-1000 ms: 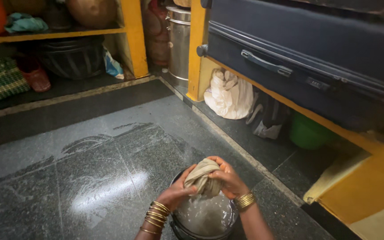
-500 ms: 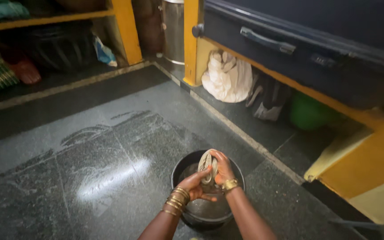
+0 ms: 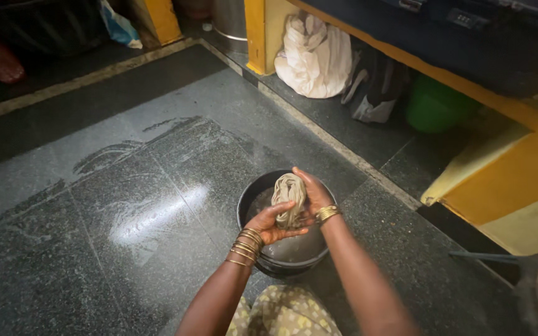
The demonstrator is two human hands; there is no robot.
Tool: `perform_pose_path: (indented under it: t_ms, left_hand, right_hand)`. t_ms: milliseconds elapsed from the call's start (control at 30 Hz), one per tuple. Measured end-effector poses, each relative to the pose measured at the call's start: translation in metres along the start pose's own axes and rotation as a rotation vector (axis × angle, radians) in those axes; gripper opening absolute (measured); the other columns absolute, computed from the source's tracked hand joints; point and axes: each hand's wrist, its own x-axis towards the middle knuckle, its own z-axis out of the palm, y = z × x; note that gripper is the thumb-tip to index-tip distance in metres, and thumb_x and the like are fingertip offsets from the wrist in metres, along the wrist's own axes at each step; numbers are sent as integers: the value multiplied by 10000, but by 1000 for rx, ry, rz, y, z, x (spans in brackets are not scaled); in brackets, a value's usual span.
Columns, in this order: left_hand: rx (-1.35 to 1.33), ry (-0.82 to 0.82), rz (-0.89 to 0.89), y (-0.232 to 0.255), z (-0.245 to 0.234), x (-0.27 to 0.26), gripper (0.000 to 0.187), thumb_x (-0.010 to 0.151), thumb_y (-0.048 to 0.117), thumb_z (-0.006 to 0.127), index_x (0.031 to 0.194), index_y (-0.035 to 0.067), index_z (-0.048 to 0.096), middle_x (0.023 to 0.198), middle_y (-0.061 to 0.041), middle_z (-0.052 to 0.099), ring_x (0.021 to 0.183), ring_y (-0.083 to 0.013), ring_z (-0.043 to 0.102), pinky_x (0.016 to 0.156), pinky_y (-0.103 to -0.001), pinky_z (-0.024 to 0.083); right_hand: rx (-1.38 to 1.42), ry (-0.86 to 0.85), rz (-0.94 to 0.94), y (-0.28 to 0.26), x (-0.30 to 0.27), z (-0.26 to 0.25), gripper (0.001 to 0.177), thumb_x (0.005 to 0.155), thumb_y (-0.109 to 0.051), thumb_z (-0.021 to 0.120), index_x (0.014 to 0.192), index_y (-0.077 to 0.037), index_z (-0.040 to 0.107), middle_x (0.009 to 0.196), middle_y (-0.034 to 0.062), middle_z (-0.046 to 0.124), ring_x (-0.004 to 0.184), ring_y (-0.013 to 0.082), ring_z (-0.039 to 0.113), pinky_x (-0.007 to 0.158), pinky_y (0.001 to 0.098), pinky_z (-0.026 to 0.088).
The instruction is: The person wrings out a cloth in a bucket of water and wipes the floor surface repeatedly by hand.
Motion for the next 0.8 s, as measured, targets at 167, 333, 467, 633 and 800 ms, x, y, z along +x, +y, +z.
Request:
perform_pose_path:
  t_ms: [167,333,467,633,800]
  left_hand:
    - [91,2,16,2,0,-3,372,892,222,709,1214,48,640,1033,-148,748,907,-276,778,742,-305,609]
    - [204,84,-108,-17,-38,29,253,934,210,717,1149,100,642,918,-27,679,729,-123,658,551,-221,531]
    - [376,-8,15,-38,-76,59,219,1021,223,817,1047,129,621,795,27,565,623,-73,539,432,-197,369]
    - [1801,315,494,-48,-100,106,279,815,302,765,961,64,753,879,-177,719,800,-339,699,680,-458,553]
    - [1611,688,227,-56,-87,85,425,764,358,781,1035,35,730,970,-224,709,884,-392,689,750,-496,556]
  right_hand:
    - [322,-276,28,-31,-34,39,382,723,-321,738,1095,-239,717,961,14,767,925,190,755,705,366,638]
    - [-133,-454,-23,-29,-16,28,252,805,-199,810,979,-111,651,899,15,729,831,150,713,692,305,600]
    - [-644,-400,-126,1,12,17,308,799,-211,879,882,-57,625,804,59,643,719,179,616,618,350,522]
    - [-1435,-174,-256,48,62,11,189,722,-233,766,838,-90,724,883,189,743,832,342,717,784,434,566]
    - [-1548,-4,-192,93,90,-2,213,835,-238,686,934,-81,790,1013,252,728,984,410,706,904,470,562]
